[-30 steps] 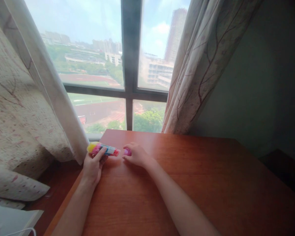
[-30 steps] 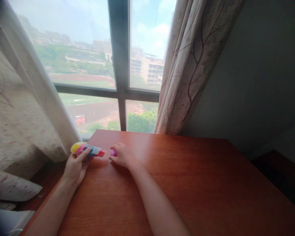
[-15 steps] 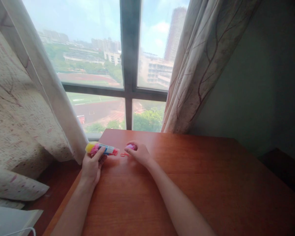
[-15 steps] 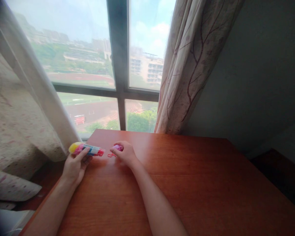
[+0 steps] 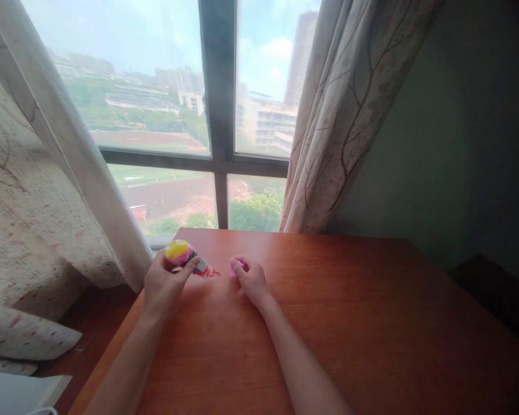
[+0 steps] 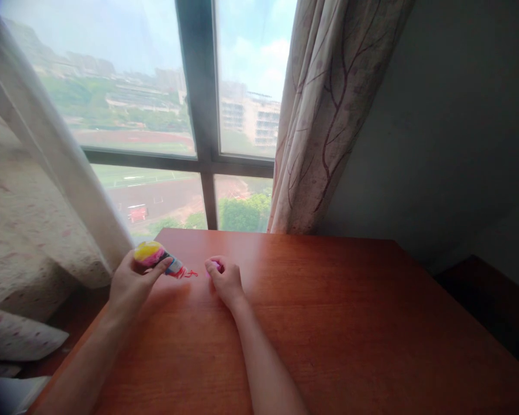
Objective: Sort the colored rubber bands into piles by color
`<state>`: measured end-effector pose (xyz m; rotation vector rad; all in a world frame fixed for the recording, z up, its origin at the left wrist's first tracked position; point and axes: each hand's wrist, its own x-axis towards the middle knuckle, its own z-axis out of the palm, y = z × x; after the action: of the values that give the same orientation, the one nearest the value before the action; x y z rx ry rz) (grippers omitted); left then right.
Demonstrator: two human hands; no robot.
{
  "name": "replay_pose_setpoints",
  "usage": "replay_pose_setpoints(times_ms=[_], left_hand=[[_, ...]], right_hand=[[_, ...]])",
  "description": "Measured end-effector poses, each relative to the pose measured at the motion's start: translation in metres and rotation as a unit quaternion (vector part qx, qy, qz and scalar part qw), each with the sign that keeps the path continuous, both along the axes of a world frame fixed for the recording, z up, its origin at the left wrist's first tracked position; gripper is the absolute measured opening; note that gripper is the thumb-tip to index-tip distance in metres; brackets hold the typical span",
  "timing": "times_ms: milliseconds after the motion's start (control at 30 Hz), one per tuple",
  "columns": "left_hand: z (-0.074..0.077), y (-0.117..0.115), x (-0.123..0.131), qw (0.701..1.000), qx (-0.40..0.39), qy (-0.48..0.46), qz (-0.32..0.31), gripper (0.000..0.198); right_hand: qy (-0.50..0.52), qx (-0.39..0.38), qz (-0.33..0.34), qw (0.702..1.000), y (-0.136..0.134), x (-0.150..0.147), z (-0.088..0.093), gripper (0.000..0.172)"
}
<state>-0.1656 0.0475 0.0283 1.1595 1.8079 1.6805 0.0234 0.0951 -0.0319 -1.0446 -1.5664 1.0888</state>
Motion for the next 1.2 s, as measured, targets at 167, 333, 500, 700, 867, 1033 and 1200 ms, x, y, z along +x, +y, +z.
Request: replay_pose_setpoints(times_ms=[167, 333, 500, 700, 867, 1033, 1200], left_hand=[[0.01, 0.01, 0.0, 0.997, -0.021, 0.081, -0.001, 0.037], [0.005, 0.01, 0.005, 0.996, -0.03, 0.084, -0.02, 0.044], [-0.001, 0.003, 0.002, 0.995, -0.04, 0.087, -0.033, 0.048], [-0.001, 0.003, 0.003, 0.999, -0.015, -0.004, -0.029, 0.045], [-0.004, 0.004, 0.008, 0.987, 0.012, -0.161, -0.025, 0.047], [-0.001, 0.004, 0.011, 0.964, 0.015, -0.266, -0.026, 0.039], [0.002, 0.004, 0.011, 0.938, 0.021, -0.346, -0.02, 0.027]], right_hand=[[-0.016, 0.033, -0.004, 0.999, 0.0, -0.001, 0.001, 0.031], [-0.059, 0.066, -0.024, 0.996, -0.002, -0.003, -0.001, 0.025], [-0.128, 0.097, -0.064, 0.985, -0.004, -0.005, 0.0, 0.042], [-0.243, 0.131, -0.074, 0.958, 0.007, -0.002, 0.006, 0.04], [-0.294, 0.147, -0.085, 0.941, 0.012, -0.002, 0.015, 0.05], [-0.17, 0.173, -0.051, 0.969, -0.009, -0.012, 0.019, 0.035], [-0.086, 0.142, 0.045, 0.985, -0.035, -0.029, 0.016, 0.036]])
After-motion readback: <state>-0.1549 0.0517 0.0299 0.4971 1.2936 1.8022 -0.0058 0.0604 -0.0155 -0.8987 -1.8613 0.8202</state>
